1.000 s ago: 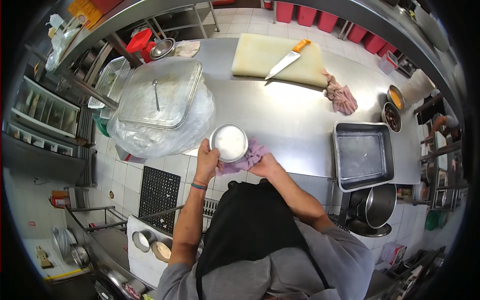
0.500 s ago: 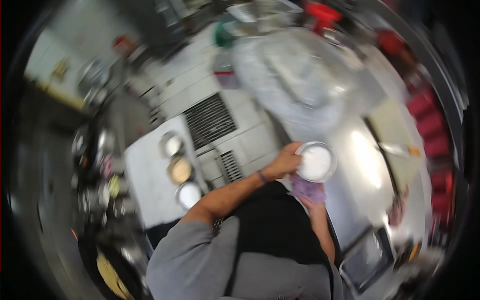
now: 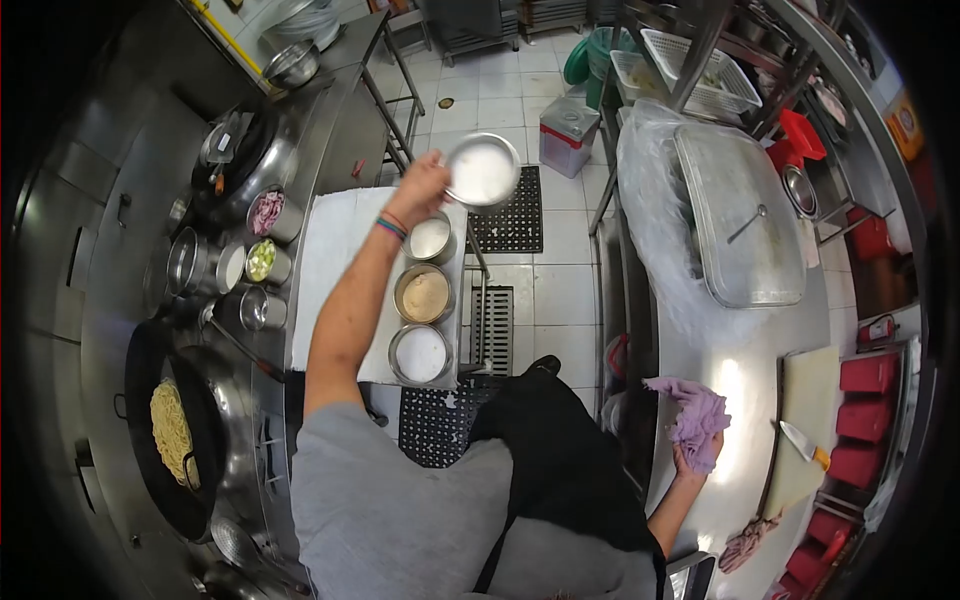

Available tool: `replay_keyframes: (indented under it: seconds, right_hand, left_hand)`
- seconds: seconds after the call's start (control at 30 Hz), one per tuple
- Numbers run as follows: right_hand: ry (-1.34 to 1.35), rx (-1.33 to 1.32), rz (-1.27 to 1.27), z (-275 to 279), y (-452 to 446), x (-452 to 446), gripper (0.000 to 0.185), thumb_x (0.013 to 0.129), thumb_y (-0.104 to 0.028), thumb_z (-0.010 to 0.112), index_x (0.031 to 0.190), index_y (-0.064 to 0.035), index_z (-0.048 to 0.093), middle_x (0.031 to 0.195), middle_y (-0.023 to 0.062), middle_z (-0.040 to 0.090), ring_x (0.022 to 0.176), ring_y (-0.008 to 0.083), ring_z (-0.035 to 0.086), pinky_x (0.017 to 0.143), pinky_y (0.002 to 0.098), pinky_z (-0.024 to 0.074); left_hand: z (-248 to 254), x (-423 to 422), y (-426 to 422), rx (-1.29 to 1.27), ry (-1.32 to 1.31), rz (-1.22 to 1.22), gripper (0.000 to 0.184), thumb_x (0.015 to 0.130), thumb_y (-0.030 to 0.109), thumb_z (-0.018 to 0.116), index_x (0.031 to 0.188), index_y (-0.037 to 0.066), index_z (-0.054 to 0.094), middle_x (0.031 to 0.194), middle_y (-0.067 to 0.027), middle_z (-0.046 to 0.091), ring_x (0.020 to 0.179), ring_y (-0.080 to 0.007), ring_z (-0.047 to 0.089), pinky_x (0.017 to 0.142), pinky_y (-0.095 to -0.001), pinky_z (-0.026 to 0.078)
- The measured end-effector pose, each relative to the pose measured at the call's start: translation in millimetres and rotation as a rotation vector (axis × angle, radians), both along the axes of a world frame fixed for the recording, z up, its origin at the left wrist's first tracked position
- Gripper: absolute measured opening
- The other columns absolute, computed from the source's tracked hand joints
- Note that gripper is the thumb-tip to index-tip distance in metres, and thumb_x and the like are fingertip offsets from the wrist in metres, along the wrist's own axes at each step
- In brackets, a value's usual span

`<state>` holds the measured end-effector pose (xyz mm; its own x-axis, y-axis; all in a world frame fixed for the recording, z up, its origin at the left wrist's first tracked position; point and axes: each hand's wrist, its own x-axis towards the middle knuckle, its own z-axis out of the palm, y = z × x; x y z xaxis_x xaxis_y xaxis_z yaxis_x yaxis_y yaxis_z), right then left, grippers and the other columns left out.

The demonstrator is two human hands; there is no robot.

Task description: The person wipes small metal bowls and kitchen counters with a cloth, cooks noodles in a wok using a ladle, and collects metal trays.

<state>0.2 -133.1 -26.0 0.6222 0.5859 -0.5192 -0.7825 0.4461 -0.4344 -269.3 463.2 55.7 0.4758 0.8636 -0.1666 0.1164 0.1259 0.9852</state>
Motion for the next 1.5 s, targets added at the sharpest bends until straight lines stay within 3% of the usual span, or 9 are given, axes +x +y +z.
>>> replay_keyframes:
  seconds: [0.07,0.47,0.57,0.63,1.1,1.27,1.4,1.47,1.5]
  right_hand:
    - [-0.016,0.034,0.076,3,3,-4,0.05,0.104,-0.044,0.042,0.141,-0.0114,0.05,0.131,0.0115,0.063,0.099,0.0294,0.07,0.073,0.0466,0.0622]
    - [-0.016,-0.164,0.078,-8,19,-2,0.044,0.103,-0.045,0.044,0.13,-0.014,0.06,0.12,0.0057,0.069,0.092,0.0231,0.07,0.071,0.0434,0.0604]
    - [-0.021,-0.181,0.053,6,27,-12,0.044,0.103,-0.045,0.044,0.129,-0.0136,0.061,0.119,0.0057,0.069,0.095,0.0231,0.07,0.073,0.0422,0.0596]
    - [0.03,-0.14,0.0,1,24,-13,0.046,0.103,-0.044,0.043,0.132,-0.0103,0.057,0.12,0.0094,0.067,0.094,0.027,0.069,0.072,0.0446,0.0592]
    - [0.038,-0.048,-0.041,-36,20,-14,0.044,0.102,-0.033,0.04,0.132,-0.0049,0.057,0.118,0.0119,0.067,0.1,0.0284,0.066,0.081,0.042,0.0572]
    - [0.035,0.086,-0.083,-58,4,-17,0.044,0.102,-0.029,0.041,0.134,-0.0027,0.055,0.131,0.0143,0.063,0.118,0.0292,0.062,0.1,0.0429,0.0521]
    - [0.021,0.285,-0.046,-44,16,-22,0.043,0.103,-0.026,0.046,0.138,-0.0024,0.052,0.137,0.0152,0.059,0.124,0.029,0.059,0.104,0.0431,0.05]
    - [0.067,0.17,-0.118,-30,28,-30,0.044,0.102,-0.026,0.049,0.14,-0.0025,0.051,0.138,0.0161,0.058,0.123,0.0299,0.059,0.102,0.0431,0.0511]
    - [0.115,0.029,-0.181,-1,47,-34,0.039,0.101,-0.027,0.053,0.133,-0.004,0.055,0.123,0.0123,0.063,0.103,0.0254,0.063,0.081,0.0369,0.0546]
  left_hand:
    - [-8,-27,45,-0.059,0.129,0.053,0.015,0.084,0.001,0.051,0.098,0.007,0.047,0.072,-0.0056,0.053,0.047,-0.0128,0.054,0.032,-0.025,0.025]
    - [-163,-82,119,-0.165,0.119,0.275,0.01,0.083,0.002,0.049,0.092,0.005,0.049,0.068,-0.0084,0.052,0.045,-0.0159,0.053,0.032,-0.027,0.028]
    - [-179,-83,116,-0.096,0.083,0.311,0.011,0.081,0.001,0.052,0.091,0.004,0.05,0.073,-0.0087,0.053,0.05,-0.0162,0.052,0.038,-0.0292,0.038]
    - [-180,-82,109,-0.043,0.093,0.294,0.013,0.08,0.002,0.054,0.092,0.003,0.049,0.077,-0.0076,0.053,0.058,-0.0157,0.052,0.048,-0.0317,0.047]
    - [-185,-99,103,0.006,0.106,0.117,0.038,0.084,0.01,0.054,0.12,0.0,0.053,0.103,-0.0084,0.061,0.092,-0.0188,0.06,0.084,-0.0332,0.051]
    - [-182,-116,128,-0.099,0.383,0.03,0.034,0.092,0.025,0.062,0.11,-0.003,0.057,0.099,-0.0136,0.063,0.089,-0.0229,0.062,0.079,-0.0379,0.052]
    - [-97,-67,122,0.931,0.8,0.203,0.063,0.088,0.038,0.076,0.124,-0.008,0.055,0.107,-0.025,0.062,0.101,-0.0388,0.06,0.089,-0.0472,0.047]
    - [-18,8,49,1.173,0.513,0.116,0.063,0.083,0.03,0.081,0.127,-0.007,0.055,0.111,-0.0239,0.062,0.106,-0.0406,0.059,0.092,-0.0461,0.046]
    - [7,46,7,1.195,0.401,-0.029,0.064,0.081,0.027,0.083,0.127,-0.006,0.055,0.113,-0.0228,0.062,0.106,-0.0394,0.059,0.093,-0.0458,0.046]
